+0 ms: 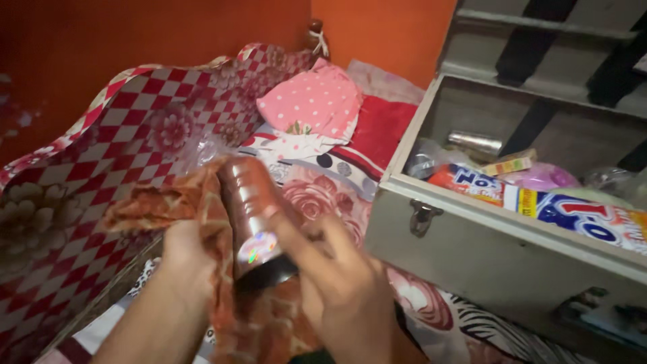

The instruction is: The person unpacks a metal cup from a plastic bag, places it in a metal storage box, then adds a small packet, a yellow tube, and two plastic bags containing food items into the box. The person arranges the items inside the box.

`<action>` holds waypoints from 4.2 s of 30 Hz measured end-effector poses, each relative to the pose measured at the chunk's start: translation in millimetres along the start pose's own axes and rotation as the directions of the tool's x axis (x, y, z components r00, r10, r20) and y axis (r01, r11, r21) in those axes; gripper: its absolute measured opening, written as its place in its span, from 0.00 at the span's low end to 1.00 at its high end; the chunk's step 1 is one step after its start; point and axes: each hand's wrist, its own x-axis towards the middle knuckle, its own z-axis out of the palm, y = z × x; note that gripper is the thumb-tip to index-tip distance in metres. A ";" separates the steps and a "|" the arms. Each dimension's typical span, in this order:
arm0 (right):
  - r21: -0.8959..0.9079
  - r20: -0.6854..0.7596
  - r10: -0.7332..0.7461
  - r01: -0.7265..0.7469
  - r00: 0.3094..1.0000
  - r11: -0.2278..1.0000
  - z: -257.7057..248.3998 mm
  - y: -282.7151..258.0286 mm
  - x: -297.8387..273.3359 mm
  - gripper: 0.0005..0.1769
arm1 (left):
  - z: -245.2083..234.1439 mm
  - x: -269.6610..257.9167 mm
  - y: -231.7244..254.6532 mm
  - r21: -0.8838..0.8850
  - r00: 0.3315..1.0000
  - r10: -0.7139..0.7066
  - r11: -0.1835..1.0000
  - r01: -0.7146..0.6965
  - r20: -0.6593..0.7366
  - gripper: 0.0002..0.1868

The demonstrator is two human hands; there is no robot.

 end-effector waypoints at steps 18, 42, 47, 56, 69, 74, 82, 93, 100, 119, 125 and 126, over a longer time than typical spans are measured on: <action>-0.060 0.083 0.619 -0.617 0.781 0.785 93.7 81.4 31.4 0.22 | -54.4 -1.2 -157.1 0.651 0.820 -0.406 0.503 0.568 -0.402 0.46; -0.074 0.028 0.476 -0.474 0.879 0.878 116.6 122.0 29.1 0.16 | -43.0 136.8 -140.6 0.606 0.919 -0.049 0.737 0.298 -0.391 0.41; 0.110 -0.044 0.634 -0.627 0.772 0.772 99.4 115.8 0.0 0.19 | -62.9 93.1 -82.5 0.585 0.914 0.200 0.809 0.050 -0.354 0.47; 0.883 0.056 0.737 -0.378 0.674 0.279 -17.6 120.6 -33.7 0.23 | -58.5 35.4 4.3 0.393 0.735 0.618 0.772 -0.500 -0.280 0.46; 0.818 -0.107 0.797 -0.403 0.594 0.410 -133.3 38.4 50.9 0.23 | -6.0 5.6 121.6 0.217 0.575 0.801 0.598 -0.771 -0.166 0.48; 0.785 -0.081 0.763 -0.431 0.641 0.445 -133.2 45.5 39.9 0.23 | -0.8 -4.9 142.6 0.196 0.519 0.845 0.534 -0.822 -0.124 0.49; 0.592 -0.211 0.450 -0.253 0.868 0.765 -109.2 65.0 19.5 0.19 | 12.2 -11.8 157.0 0.280 0.494 0.866 0.494 -0.823 -0.079 0.53; 0.642 -0.029 0.630 -0.469 0.776 0.606 -117.8 40.3 38.7 0.21 | 29.8 -17.7 151.7 0.243 0.488 0.873 0.475 -0.846 -0.005 0.51; -0.278 -0.080 -0.067 0.042 0.995 0.960 -132.0 12.0 25.7 0.35 | 25.2 -14.3 147.2 0.107 0.553 0.826 0.563 -0.820 -0.110 0.54; -0.131 0.312 -0.008 0.052 0.950 0.990 -89.4 22.9 14.7 0.34 | 21.6 -32.3 130.5 0.077 0.573 0.813 0.581 -0.810 -0.105 0.47; -0.014 -0.071 0.015 -0.016 0.997 1.000 -95.3 15.8 26.7 0.43 | 11.6 -31.2 132.7 -0.248 0.699 0.681 0.654 -0.714 -0.217 0.48; 0.069 -0.111 0.041 -0.034 0.993 0.997 -94.2 15.3 30.1 0.45 | 7.9 -33.1 133.3 -0.303 0.730 0.656 0.668 -0.680 -0.194 0.48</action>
